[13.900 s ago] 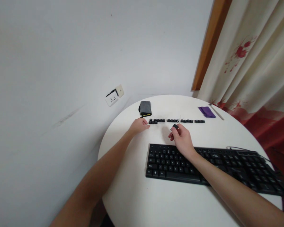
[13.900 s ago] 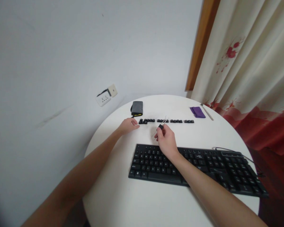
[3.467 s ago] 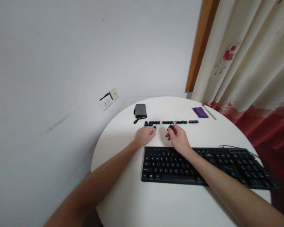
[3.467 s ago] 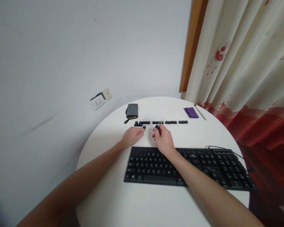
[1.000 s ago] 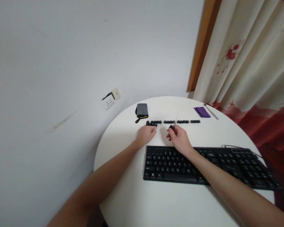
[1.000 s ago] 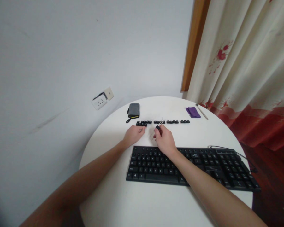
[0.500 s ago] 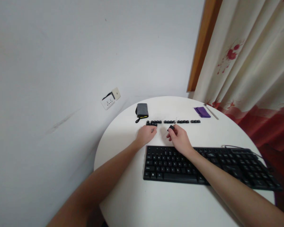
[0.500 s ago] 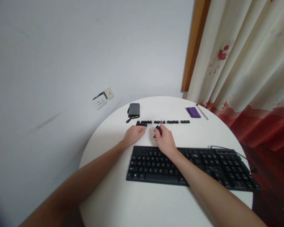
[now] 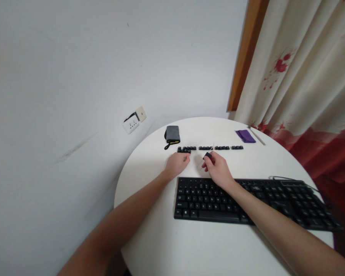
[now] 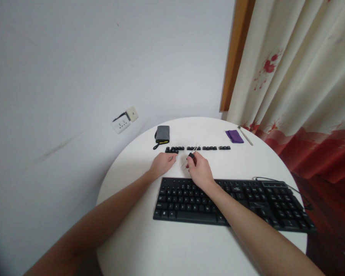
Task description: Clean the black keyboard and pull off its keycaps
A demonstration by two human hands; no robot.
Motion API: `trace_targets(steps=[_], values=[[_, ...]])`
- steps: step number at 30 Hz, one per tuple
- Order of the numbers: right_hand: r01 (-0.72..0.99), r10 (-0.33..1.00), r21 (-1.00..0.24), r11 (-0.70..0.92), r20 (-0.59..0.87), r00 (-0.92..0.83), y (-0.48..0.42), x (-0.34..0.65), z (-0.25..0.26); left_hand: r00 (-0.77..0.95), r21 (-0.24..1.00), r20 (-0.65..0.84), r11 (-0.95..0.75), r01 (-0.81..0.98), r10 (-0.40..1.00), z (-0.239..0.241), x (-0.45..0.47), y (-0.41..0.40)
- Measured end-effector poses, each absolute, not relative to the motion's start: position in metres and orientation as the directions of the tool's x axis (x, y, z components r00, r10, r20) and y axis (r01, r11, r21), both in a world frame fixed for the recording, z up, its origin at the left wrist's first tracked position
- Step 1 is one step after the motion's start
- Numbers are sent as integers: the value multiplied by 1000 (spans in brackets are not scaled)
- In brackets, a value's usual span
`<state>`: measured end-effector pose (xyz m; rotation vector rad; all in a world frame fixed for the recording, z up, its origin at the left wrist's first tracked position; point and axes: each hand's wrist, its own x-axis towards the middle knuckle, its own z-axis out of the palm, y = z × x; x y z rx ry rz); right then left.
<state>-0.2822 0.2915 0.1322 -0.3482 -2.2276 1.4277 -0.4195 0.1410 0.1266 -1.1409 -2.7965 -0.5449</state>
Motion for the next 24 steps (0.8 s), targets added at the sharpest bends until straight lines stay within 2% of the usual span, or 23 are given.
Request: trace_targets(steps=[6, 13, 24], values=[[-40, 448, -904, 425, 248, -859, 292, -283, 131, -724, 278, 182, 671, 687, 666, 130, -418, 141], [-31, 445, -907, 419, 235, -864, 292, -283, 133, -753, 323, 130, 691, 647, 645, 135, -414, 143], [-20, 446, -909, 415, 223, -867, 290, -281, 135, -728, 325, 225, 654, 683, 648, 126, -419, 141]])
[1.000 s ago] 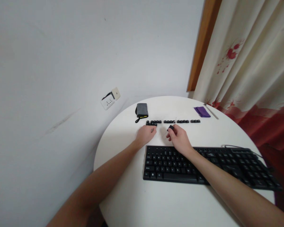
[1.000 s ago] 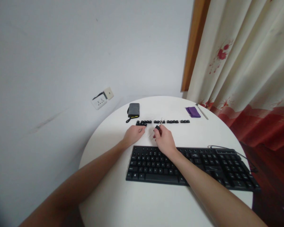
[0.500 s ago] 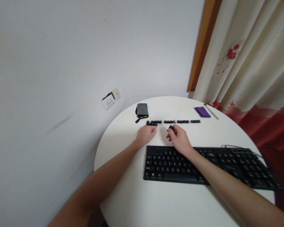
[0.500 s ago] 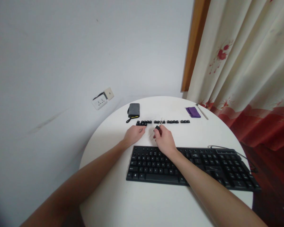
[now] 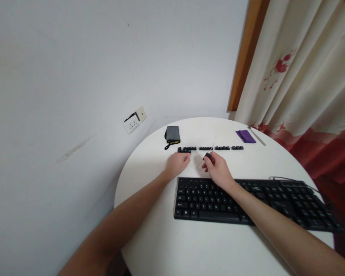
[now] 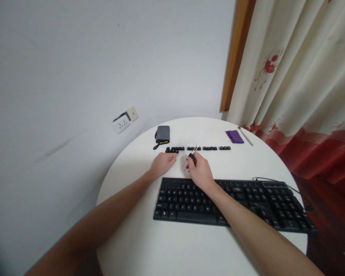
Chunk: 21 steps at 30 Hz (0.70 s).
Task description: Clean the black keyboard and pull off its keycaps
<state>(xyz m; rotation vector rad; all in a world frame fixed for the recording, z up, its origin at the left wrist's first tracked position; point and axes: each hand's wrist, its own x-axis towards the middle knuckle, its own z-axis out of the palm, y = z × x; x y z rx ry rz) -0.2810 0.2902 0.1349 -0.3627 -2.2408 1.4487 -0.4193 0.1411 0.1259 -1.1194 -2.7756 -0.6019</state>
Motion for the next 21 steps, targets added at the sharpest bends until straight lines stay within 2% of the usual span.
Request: trace_targets(steps=[21], values=[[-25, 443, -905, 424, 232, -866, 291, -282, 133, -726, 308, 178, 663, 683, 665, 130, -418, 142]])
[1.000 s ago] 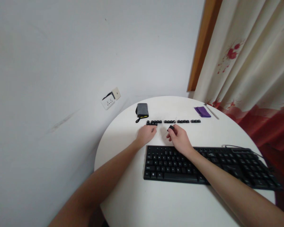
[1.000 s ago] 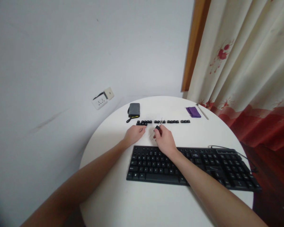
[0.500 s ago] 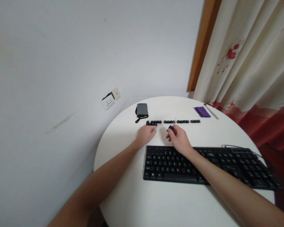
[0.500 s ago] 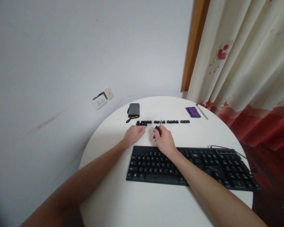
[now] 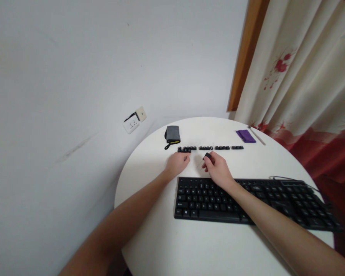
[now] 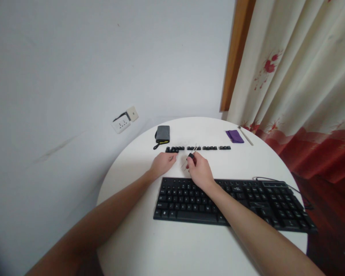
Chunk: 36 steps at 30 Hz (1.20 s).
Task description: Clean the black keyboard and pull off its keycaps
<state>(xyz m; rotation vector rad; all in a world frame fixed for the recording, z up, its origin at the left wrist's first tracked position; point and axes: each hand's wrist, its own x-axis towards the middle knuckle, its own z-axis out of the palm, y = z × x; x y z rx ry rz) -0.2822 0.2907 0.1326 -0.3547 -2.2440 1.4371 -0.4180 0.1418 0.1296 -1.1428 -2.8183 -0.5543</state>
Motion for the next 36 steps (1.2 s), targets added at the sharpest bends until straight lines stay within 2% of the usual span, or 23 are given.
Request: trace_targets(steps=[9, 15, 24, 30, 33, 36], values=[[-22, 438, -904, 426, 228, -869, 290, -281, 135, -716, 330, 236, 638, 695, 658, 127, -420, 141], [-13, 438, -905, 426, 219, -872, 290, -280, 135, -726, 339, 217, 647, 683, 653, 127, -421, 141], [-13, 434, -904, 428, 218, -874, 290, -282, 135, -725, 298, 218, 663, 687, 653, 127, -421, 142], [-21, 432, -905, 425, 222, -874, 291, -282, 134, -721, 343, 219, 639, 688, 658, 128, -418, 140], [-23, 434, -904, 426, 227, -872, 290, -282, 134, -744, 355, 228, 658, 665, 629, 128, -418, 140], [-22, 433, -902, 431, 228, -872, 289, -281, 135, -768, 360, 329, 679, 640, 549, 131, -422, 139]])
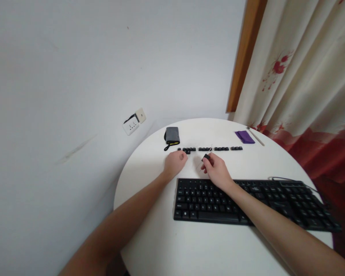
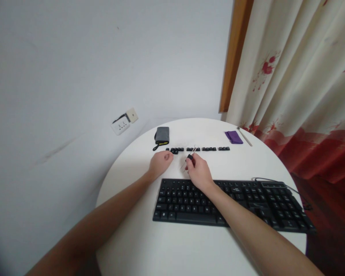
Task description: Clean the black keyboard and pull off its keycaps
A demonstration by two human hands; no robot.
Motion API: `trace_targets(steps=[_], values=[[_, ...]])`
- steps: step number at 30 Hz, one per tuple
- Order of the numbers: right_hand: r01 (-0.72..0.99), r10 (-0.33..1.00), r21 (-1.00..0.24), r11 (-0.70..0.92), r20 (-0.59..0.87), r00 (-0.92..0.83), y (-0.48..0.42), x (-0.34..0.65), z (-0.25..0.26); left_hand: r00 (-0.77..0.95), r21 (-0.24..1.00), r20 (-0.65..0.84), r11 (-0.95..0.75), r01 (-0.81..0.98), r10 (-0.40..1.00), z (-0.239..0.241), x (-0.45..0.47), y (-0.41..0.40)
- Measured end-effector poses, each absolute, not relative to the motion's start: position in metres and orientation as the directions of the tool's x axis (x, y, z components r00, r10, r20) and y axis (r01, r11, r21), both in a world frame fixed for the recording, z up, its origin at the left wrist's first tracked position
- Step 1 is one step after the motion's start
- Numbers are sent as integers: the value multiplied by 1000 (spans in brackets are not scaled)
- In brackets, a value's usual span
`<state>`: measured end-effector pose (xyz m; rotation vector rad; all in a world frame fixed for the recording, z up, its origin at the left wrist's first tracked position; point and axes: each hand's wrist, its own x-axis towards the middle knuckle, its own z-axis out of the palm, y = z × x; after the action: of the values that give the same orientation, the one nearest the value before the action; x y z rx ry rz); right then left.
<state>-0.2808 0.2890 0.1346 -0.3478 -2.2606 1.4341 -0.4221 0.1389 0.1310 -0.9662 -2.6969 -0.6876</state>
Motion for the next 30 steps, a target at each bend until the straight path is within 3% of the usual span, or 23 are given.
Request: trace_targets(steps=[3, 6, 14, 30], values=[[-19, 427, -900, 435, 224, -876, 289, -280, 135, -738, 363, 492, 662, 656, 462, 135, -429, 138], [-17, 426, -897, 441, 226, -876, 288, -280, 135, -741, 340, 557, 711, 615, 375, 137, -432, 138], [-8, 432, -895, 447, 223, -874, 289, -281, 135, -773, 228, 484, 794, 564, 410, 134, -420, 151], [-28, 416, -891, 454, 240, -877, 286, -281, 134, -757, 144, 466, 805, 575, 458, 126, -424, 158]])
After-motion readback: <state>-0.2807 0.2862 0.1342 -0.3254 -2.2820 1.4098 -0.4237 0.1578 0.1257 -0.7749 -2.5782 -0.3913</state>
